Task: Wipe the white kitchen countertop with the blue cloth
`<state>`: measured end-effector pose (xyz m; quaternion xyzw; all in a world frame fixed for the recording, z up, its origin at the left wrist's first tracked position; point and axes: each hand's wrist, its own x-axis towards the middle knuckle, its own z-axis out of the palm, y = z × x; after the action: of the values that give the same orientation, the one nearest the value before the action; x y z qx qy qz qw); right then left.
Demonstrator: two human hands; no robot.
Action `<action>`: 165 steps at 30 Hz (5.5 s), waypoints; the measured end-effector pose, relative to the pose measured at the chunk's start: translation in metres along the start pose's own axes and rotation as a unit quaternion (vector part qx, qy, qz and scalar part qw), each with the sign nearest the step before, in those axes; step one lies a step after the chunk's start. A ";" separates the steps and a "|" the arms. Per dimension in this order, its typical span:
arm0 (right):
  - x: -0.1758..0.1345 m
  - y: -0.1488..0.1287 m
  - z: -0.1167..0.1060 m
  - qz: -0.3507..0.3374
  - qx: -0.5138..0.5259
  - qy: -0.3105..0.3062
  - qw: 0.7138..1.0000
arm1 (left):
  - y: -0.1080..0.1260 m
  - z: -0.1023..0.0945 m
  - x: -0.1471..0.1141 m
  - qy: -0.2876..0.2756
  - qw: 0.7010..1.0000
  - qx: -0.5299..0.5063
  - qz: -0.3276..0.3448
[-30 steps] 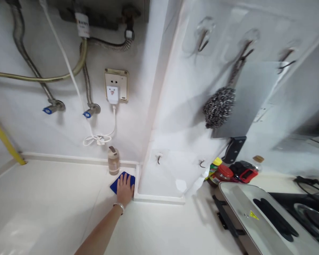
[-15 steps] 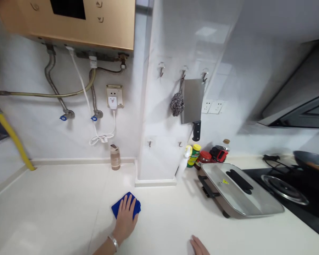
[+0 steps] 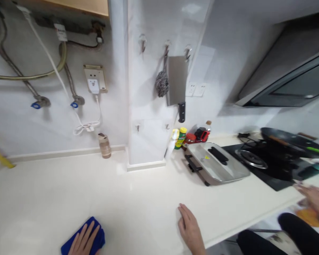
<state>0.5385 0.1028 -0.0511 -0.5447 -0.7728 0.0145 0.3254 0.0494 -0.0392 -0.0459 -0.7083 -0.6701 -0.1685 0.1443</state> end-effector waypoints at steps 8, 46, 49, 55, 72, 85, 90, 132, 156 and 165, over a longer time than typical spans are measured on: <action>-0.012 0.020 0.006 -0.012 0.017 -0.049 0.999 | -0.129 -0.093 -0.039 -0.070 0.911 0.097 -0.393; -0.006 -0.001 0.000 -0.020 -0.002 -0.011 1.000 | 0.198 -0.028 0.090 -0.170 0.937 -0.255 0.167; -0.007 -0.002 0.000 -0.016 0.003 -0.001 1.000 | 0.173 -0.037 0.074 -0.180 0.941 -0.225 0.175; -0.006 -0.004 0.000 -0.011 0.021 0.025 0.999 | 0.100 -0.051 0.039 -0.130 0.980 -0.102 0.112; -0.014 -0.012 0.003 0.021 0.035 0.004 0.999 | 0.128 -0.031 0.034 -0.018 0.993 0.002 -0.116; -0.007 -0.095 -0.015 -0.039 0.106 -0.035 0.993 | 0.246 -0.030 0.073 -0.135 0.956 -0.229 0.125; -0.015 -0.149 -0.006 -0.064 0.066 -0.085 0.992 | 0.138 -0.059 0.023 -0.044 0.983 -0.134 -0.119; -0.047 -0.174 -0.012 -0.004 0.032 -0.180 0.983 | 0.090 -0.091 -0.020 -0.125 0.938 0.018 -0.324; 0.013 0.052 -0.062 0.279 -0.194 0.059 0.939 | 0.082 -0.076 -0.041 -0.058 0.953 0.036 -0.295; 0.115 -0.090 0.038 0.211 -0.176 -0.035 0.961 | 0.080 -0.071 -0.045 -0.025 0.959 0.054 -0.277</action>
<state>0.4218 0.1765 0.0085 -0.7435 -0.6413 -0.0344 0.1865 0.1236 -0.1153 0.0008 -0.4900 -0.8517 -0.1473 0.1134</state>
